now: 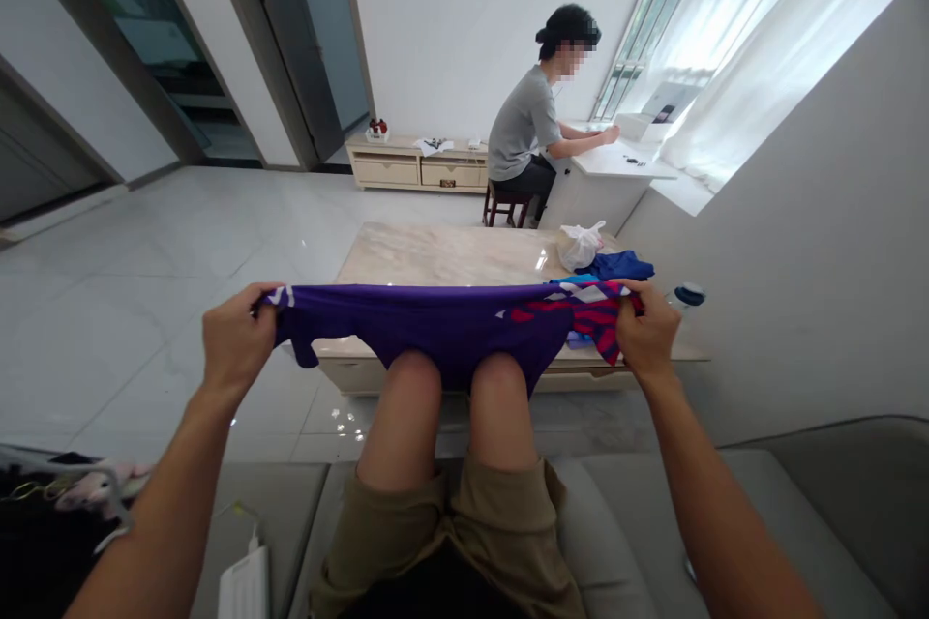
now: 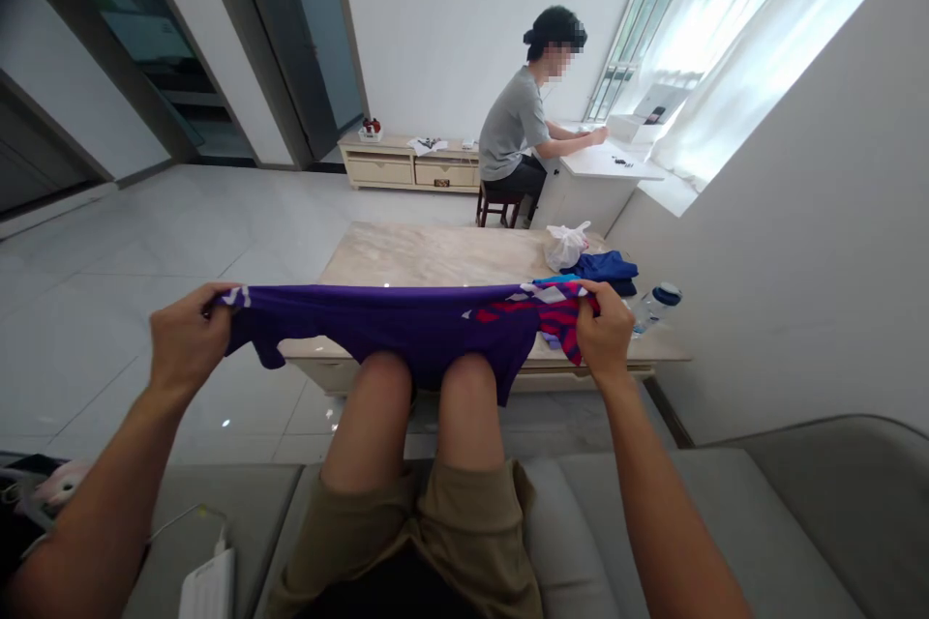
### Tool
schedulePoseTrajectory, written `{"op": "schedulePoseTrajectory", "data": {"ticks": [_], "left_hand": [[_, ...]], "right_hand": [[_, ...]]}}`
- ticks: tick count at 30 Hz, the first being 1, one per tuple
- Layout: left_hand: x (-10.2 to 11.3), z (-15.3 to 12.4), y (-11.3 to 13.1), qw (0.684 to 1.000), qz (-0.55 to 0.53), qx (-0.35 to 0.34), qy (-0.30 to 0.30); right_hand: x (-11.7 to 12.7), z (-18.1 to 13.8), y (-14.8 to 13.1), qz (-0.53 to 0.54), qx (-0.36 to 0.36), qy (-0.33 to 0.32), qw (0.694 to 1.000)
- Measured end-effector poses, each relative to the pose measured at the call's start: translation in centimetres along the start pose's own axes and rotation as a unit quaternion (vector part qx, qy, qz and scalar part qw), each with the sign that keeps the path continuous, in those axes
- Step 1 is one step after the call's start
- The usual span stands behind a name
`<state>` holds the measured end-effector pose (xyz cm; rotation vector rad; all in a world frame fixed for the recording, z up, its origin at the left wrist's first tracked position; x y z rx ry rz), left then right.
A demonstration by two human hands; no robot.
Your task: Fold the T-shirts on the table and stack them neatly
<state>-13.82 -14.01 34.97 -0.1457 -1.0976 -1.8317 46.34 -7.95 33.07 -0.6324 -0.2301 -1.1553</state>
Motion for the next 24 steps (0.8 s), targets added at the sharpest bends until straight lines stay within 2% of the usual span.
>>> {"op": "schedulePoseTrajectory", "data": {"ticks": [3,5,9,12,15,17,20,22,24], "left_hand": [[0.3,2.1,0.8,0.996,-0.025,-0.031,0.077],[0.1,2.7,0.6,0.993,-0.020,-0.032,0.110],[-1.2,1.9,-1.7,0.993,0.024,-0.022,0.111],[-2.1,1.3,-3.8,0.993,0.049,-0.021,0.108],[-3.4,1.6,-5.4,0.995,0.071,-0.013,0.069],[-4.6,2.0,-6.1,0.996,0.088,0.004,0.026],[-6.5,2.5,-6.6,0.993,0.111,0.017,-0.038],[-7.2,3.2,-6.7,0.991,0.120,0.004,-0.060],[-7.4,4.6,-6.6,0.991,0.124,-0.018,-0.052]], "right_hand": [[-0.7,1.5,0.2,-0.018,0.006,0.040,0.999],[-1.7,1.4,0.7,-0.034,0.012,0.040,0.999],[-3.9,-1.8,2.6,-0.074,0.056,0.005,0.996],[-4.8,-3.9,4.2,-0.098,0.059,0.003,0.993],[-6.0,-4.3,5.1,-0.099,0.024,-0.040,0.994],[-7.5,-4.0,5.2,-0.078,0.009,-0.138,0.987],[-9.4,-3.1,4.8,-0.023,0.022,-0.286,0.958],[-9.7,-1.9,4.3,-0.001,0.041,-0.307,0.951],[-9.4,-0.1,3.7,0.000,0.055,-0.267,0.962]]}}
Point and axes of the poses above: each hand's wrist, its own z-axis towards the middle knuckle, its own x-axis out of the back of the hand, y = z × x, the point moved 3 cm from there along z, towards the middle knuckle, and after that the axes turned 14 degrees about -z, right-handed, at the moved point
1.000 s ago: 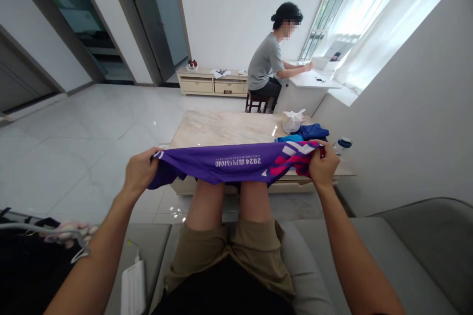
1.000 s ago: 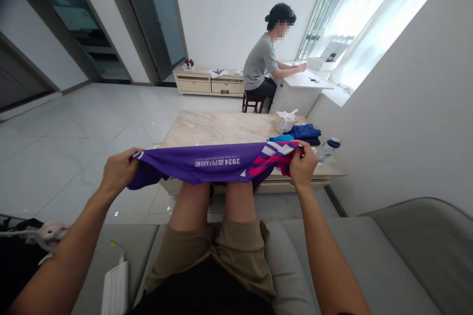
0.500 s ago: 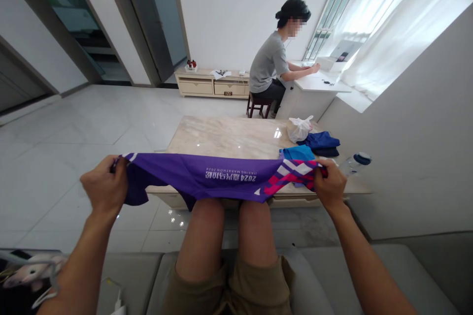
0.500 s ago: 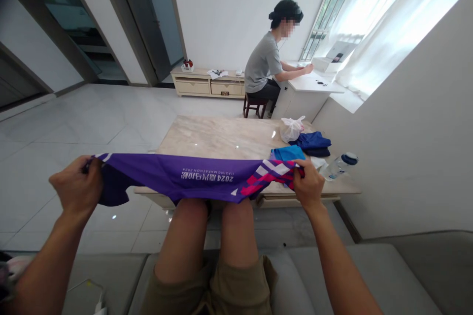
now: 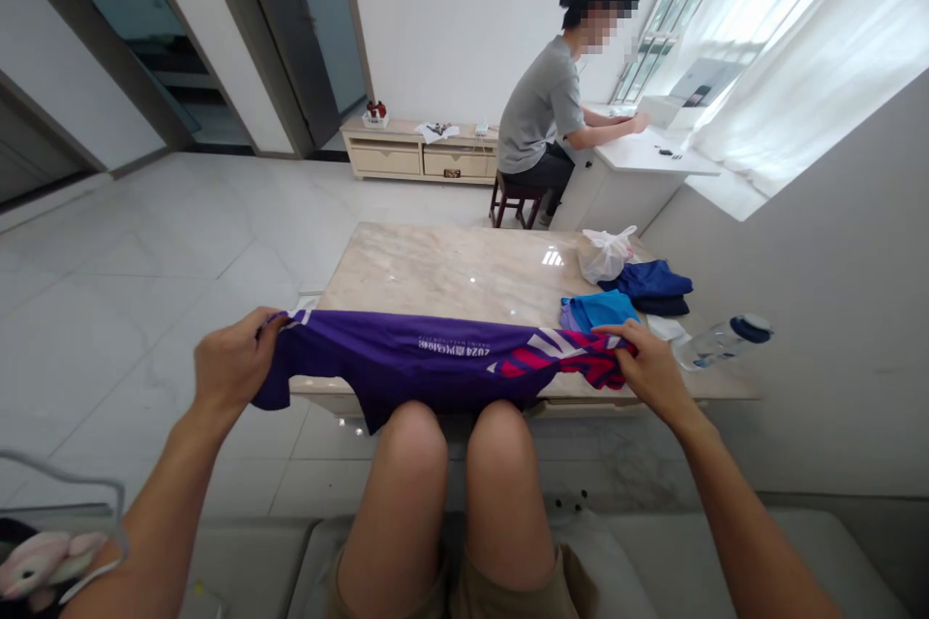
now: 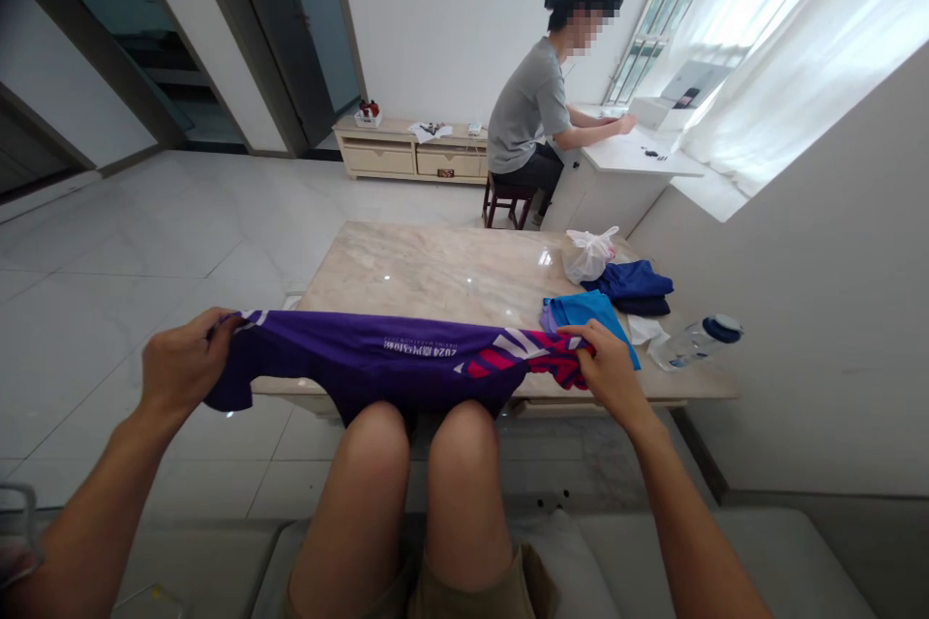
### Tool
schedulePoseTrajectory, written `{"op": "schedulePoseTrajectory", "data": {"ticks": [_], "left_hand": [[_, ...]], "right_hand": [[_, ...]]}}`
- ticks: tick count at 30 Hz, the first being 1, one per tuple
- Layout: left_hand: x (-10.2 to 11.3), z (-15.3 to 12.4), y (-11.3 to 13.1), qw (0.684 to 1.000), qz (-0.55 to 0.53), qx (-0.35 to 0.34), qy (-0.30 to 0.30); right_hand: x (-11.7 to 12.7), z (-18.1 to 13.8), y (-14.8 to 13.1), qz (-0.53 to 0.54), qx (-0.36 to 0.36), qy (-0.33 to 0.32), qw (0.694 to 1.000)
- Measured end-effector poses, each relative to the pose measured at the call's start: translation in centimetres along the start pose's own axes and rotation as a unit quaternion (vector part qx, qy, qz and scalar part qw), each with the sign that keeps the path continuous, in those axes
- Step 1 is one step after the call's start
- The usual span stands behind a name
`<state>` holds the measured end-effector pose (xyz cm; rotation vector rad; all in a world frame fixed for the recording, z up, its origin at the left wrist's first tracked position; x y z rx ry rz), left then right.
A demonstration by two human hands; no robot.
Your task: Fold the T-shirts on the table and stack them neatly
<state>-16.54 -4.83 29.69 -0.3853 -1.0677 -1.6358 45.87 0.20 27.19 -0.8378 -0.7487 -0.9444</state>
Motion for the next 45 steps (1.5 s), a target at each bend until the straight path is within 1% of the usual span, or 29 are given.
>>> {"op": "schedulePoseTrajectory", "data": {"ticks": [3,4,6,9,14,16,18,20,22,23,25,27,29,30,31,33,34,36,37,39,40,42,43,45], "left_hand": [[0.6,2.6,-0.2,0.998,0.000,-0.021,0.053],[0.8,3.3,-0.3,0.997,0.003,-0.026,0.069],[0.9,4.3,-0.5,0.996,0.010,-0.031,0.086],[0.7,4.1,-1.0,0.995,0.011,-0.045,0.085],[1.0,1.7,-2.7,0.990,-0.032,-0.085,0.111],[0.9,1.9,-3.4,0.988,-0.053,-0.092,0.115],[0.0,3.3,-3.8,0.990,-0.062,-0.079,0.103],[-2.2,5.9,-3.6,0.995,-0.048,-0.042,0.071],[-5.6,8.8,-2.9,1.000,-0.011,0.014,0.013],[-7.7,10.0,-2.6,0.999,0.016,0.048,-0.020],[-12.3,11.8,-2.2,0.987,0.059,0.101,-0.108],[-16.9,12.2,-2.4,0.967,0.094,0.139,-0.194],[-20.9,11.3,-3.4,0.945,0.111,0.162,-0.261],[-22.6,10.5,-3.9,0.938,0.111,0.168,-0.282],[-24.0,9.5,-4.4,0.936,0.108,0.170,-0.290],[-26.0,7.1,-4.6,0.946,0.098,0.153,-0.270],[-26.7,5.7,-4.3,0.956,0.089,0.131,-0.247],[-27.7,2.6,-2.9,0.973,0.059,0.071,-0.212],[-28.2,0.8,-2.0,0.976,0.035,0.040,-0.211],[-29.1,-2.8,-0.2,0.971,-0.011,-0.005,-0.239],[-29.5,-4.5,0.4,0.967,-0.023,-0.006,-0.254],[-30.2,-7.2,0.8,0.961,-0.025,0.018,-0.274],[-30.4,-8.1,0.6,0.960,-0.021,0.032,-0.277],[-30.8,-8.9,0.1,0.960,-0.012,0.046,-0.274]], "right_hand": [[2.2,2.1,-0.3,-0.021,-0.010,0.116,0.993],[2.6,2.7,-0.3,-0.027,-0.015,0.145,0.989],[2.8,3.3,-0.2,-0.036,-0.019,0.178,0.983],[2.2,2.8,0.1,-0.049,-0.020,0.192,0.980],[2.0,-0.2,1.2,-0.062,-0.025,0.207,0.976],[1.7,-0.2,2.3,-0.057,-0.038,0.202,0.977],[0.6,1.3,3.7,-0.044,-0.061,0.175,0.982],[-1.7,4.2,5.2,-0.034,-0.091,0.131,0.987],[-5.2,7.9,6.4,-0.048,-0.121,0.078,0.988],[-7.2,9.7,6.8,-0.070,-0.137,0.046,0.987],[-11.6,12.5,7.5,-0.118,-0.162,-0.029,0.979],[-15.9,13.7,8.0,-0.157,-0.172,-0.089,0.968],[-19.6,13.5,8.3,-0.188,-0.176,-0.132,0.957],[-21.1,12.9,8.4,-0.204,-0.175,-0.144,0.952],[-22.4,12.1,8.3,-0.219,-0.171,-0.148,0.949],[-24.2,10.3,7.5,-0.240,-0.146,-0.130,0.951],[-24.8,9.3,6.8,-0.244,-0.128,-0.117,0.954],[-26.1,7.2,4.6,-0.232,-0.086,-0.107,0.963],[-26.7,6.0,3.3,-0.217,-0.066,-0.114,0.967],[-28.2,3.7,0.7,-0.181,-0.030,-0.136,0.974],[-29.0,2.6,-0.4,-0.168,-0.021,-0.147,0.974],[-30.4,0.7,-1.8,-0.157,-0.023,-0.168,0.973],[-31.1,0.0,-2.1,-0.159,-0.032,-0.176,0.971],[-32.1,-0.5,-1.9,-0.168,-0.051,-0.187,0.967]]}}
Point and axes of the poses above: each hand's wrist, its own z-axis towards the middle knuckle, its own x-axis out of the back of the hand, y = z × x, the point moved 3 cm from there along z, towards the middle knuckle, and after that the axes turned 14 degrees about -z, right-handed, at the moved point
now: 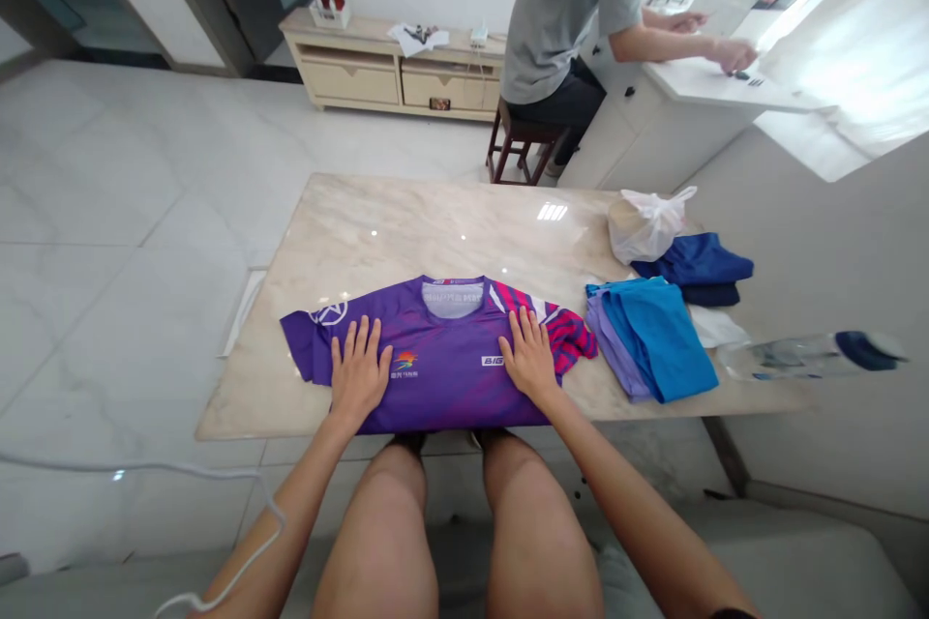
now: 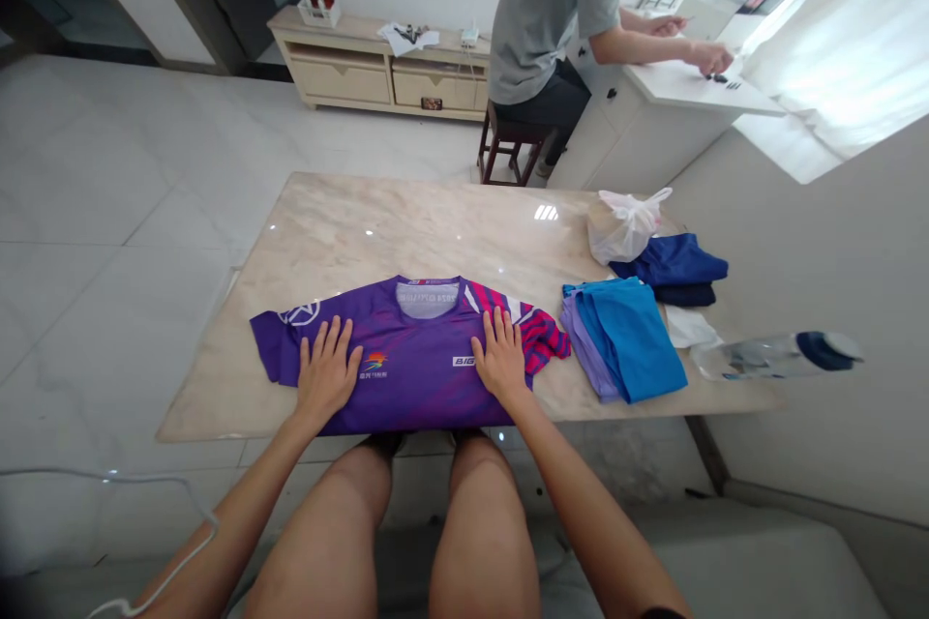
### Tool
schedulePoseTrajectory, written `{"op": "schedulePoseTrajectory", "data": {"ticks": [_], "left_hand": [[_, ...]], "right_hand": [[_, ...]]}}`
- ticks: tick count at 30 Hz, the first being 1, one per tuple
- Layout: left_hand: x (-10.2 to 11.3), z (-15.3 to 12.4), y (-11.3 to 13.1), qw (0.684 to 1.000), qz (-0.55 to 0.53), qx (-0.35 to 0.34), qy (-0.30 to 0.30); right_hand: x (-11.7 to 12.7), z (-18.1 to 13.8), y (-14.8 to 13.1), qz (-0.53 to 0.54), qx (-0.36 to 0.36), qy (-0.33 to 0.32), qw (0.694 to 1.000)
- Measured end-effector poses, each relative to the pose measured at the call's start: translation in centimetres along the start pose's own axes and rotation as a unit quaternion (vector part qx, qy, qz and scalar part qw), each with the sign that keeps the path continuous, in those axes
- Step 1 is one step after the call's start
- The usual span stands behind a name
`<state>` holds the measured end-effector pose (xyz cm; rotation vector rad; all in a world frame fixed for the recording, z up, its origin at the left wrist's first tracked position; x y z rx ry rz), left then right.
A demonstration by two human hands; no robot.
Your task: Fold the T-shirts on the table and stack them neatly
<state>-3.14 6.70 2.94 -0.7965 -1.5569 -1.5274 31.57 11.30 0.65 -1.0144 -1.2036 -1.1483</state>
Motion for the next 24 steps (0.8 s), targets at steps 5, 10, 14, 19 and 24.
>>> {"op": "schedulePoseTrajectory", "data": {"ticks": [5,10,14,19,24], "left_hand": [[0.0,3.4,-0.7,1.000,0.000,0.005,0.003],[-0.4,9.8,-0.8,1.000,-0.001,0.011,0.004],[-0.8,14.7,-1.3,1.000,0.007,0.001,-0.009],[-1.3,19.5,-2.0,1.000,0.004,-0.003,-0.011],[-0.6,19.7,-0.8,1.000,-0.015,-0.001,0.000]], "right_hand": [[-0.9,3.5,0.7,-0.016,-0.004,-0.033,0.999],[-1.4,10.1,0.7,-0.015,-0.009,-0.035,0.999],[-2.6,15.1,1.0,-0.010,-0.009,-0.028,1.000],[-3.6,19.3,1.6,-0.002,-0.015,-0.023,1.000],[-0.8,19.3,0.1,-0.018,0.034,-0.021,0.999]]}}
Point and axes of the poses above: each hand's wrist, its own z-axis towards the middle knuckle, its own x-axis out of the back of the hand, y = z × x, the point moved 3 cm from there along z, towards the middle knuckle, and after that the axes turned 14 degrees about -z, right-handed, at the moved point
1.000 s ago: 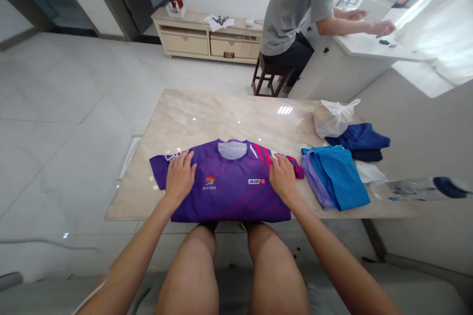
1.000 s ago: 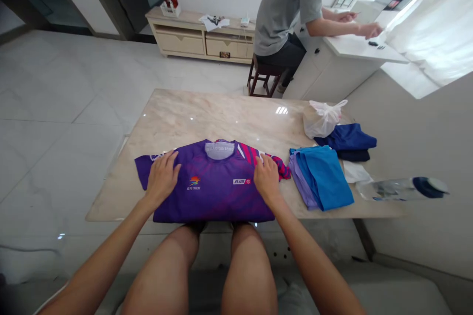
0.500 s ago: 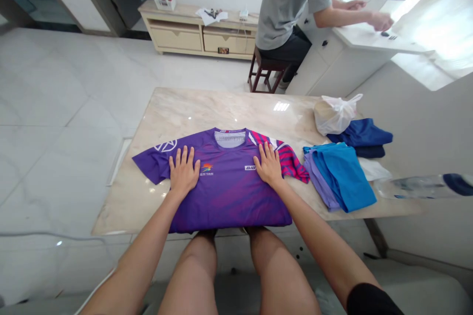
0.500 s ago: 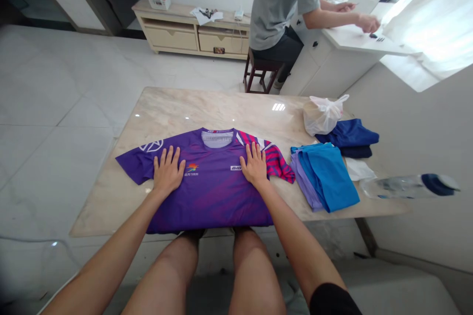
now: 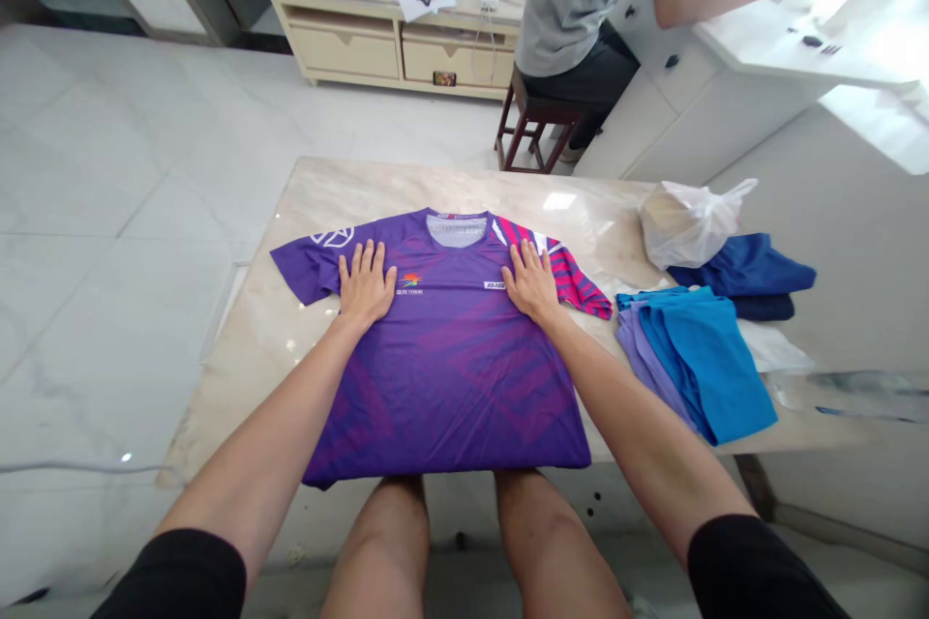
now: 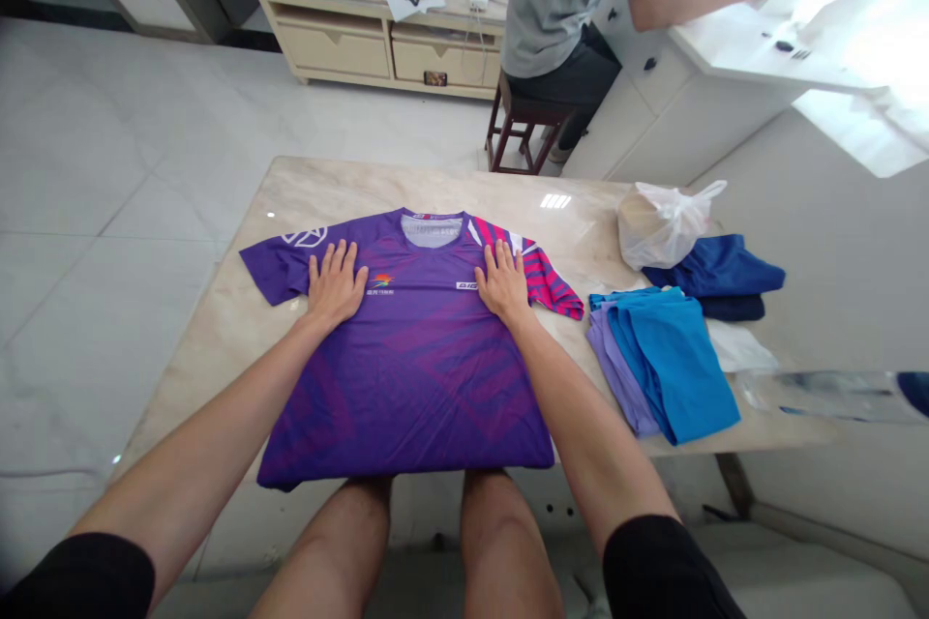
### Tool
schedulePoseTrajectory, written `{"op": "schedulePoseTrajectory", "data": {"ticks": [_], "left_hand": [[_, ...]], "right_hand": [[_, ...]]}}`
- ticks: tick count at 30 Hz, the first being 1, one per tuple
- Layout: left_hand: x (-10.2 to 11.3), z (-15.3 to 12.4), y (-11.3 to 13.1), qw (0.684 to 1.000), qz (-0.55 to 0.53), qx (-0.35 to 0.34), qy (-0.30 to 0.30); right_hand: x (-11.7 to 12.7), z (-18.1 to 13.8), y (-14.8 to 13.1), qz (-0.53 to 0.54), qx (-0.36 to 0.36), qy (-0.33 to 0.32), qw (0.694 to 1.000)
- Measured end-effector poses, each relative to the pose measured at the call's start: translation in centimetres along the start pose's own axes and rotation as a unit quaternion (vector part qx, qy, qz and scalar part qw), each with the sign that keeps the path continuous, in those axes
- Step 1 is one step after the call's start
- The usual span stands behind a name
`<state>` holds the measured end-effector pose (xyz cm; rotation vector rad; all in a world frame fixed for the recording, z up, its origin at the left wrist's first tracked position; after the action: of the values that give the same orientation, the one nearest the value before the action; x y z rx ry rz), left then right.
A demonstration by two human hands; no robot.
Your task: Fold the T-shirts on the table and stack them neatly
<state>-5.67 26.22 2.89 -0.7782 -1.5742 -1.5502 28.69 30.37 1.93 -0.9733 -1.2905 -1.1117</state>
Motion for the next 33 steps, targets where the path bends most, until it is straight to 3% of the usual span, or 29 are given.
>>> {"op": "schedulePoseTrajectory", "data": {"ticks": [2,5,8,11,15,17,19,21,24,26,28,30,33], "left_hand": [[0.9,-3.2,1.2,1.000,-0.015,-0.013,0.024],[1.7,-11.5,2.2,0.996,-0.034,-0.067,0.048],[1.4,-20.4,1.1,0.996,-0.035,-0.077,0.031],[1.4,-25.8,-0.6,0.997,-0.027,-0.069,-0.014],[3.4,-26.9,-0.1,0.995,-0.054,-0.036,-0.075],[4.9,-26.7,1.0,0.986,-0.134,0.015,-0.098],[6.3,-27.2,2.3,0.956,-0.267,0.065,-0.103],[7.5,-28.8,3.6,0.901,-0.400,0.103,-0.132],[9.1,-32.6,4.8,0.839,-0.495,0.138,-0.177],[10.3,-35.0,5.2,0.840,-0.503,0.140,-0.147],[11.4,-36.7,5.8,0.856,-0.493,0.126,-0.097],[12.3,-37.7,6.8,0.876,-0.468,0.102,-0.065],[13.2,-38.0,9.3,0.922,-0.383,0.018,-0.057]], "right_hand": [[2.1,-2.9,-1.7,0.008,0.038,0.032,0.999],[3.6,-10.6,-3.9,0.028,0.063,0.061,0.996],[2.6,-18.8,-4.3,0.056,0.046,0.045,0.996],[1.2,-23.8,-3.3,0.067,0.015,0.001,0.998],[2.5,-25.1,-2.6,0.090,0.010,-0.077,0.993],[4.4,-25.4,-3.1,0.134,-0.006,-0.111,0.985],[6.6,-26.8,-4.0,0.225,-0.024,-0.122,0.966],[8.7,-29.1,-5.1,0.355,-0.040,-0.126,0.926],[11.1,-33.6,-6.3,0.534,-0.068,-0.159,0.828],[12.2,-36.0,-6.4,0.599,-0.099,-0.150,0.780],[13.1,-37.7,-6.1,0.622,-0.129,-0.108,0.765],[13.9,-38.7,-6.1,0.615,-0.135,-0.068,0.774],[15.6,-39.1,-6.8,0.553,-0.090,-0.017,0.828]]}}
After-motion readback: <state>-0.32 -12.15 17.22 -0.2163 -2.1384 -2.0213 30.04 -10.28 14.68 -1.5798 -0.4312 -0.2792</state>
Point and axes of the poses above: each hand's wrist, its own z-axis towards the middle knuckle, its own x-axis out of the back of the hand, y = z × x, the point moved 3 cm from there along z, towards the middle knuckle, and after that the axes turned 14 degrees about -z, right-handed, at the moved point
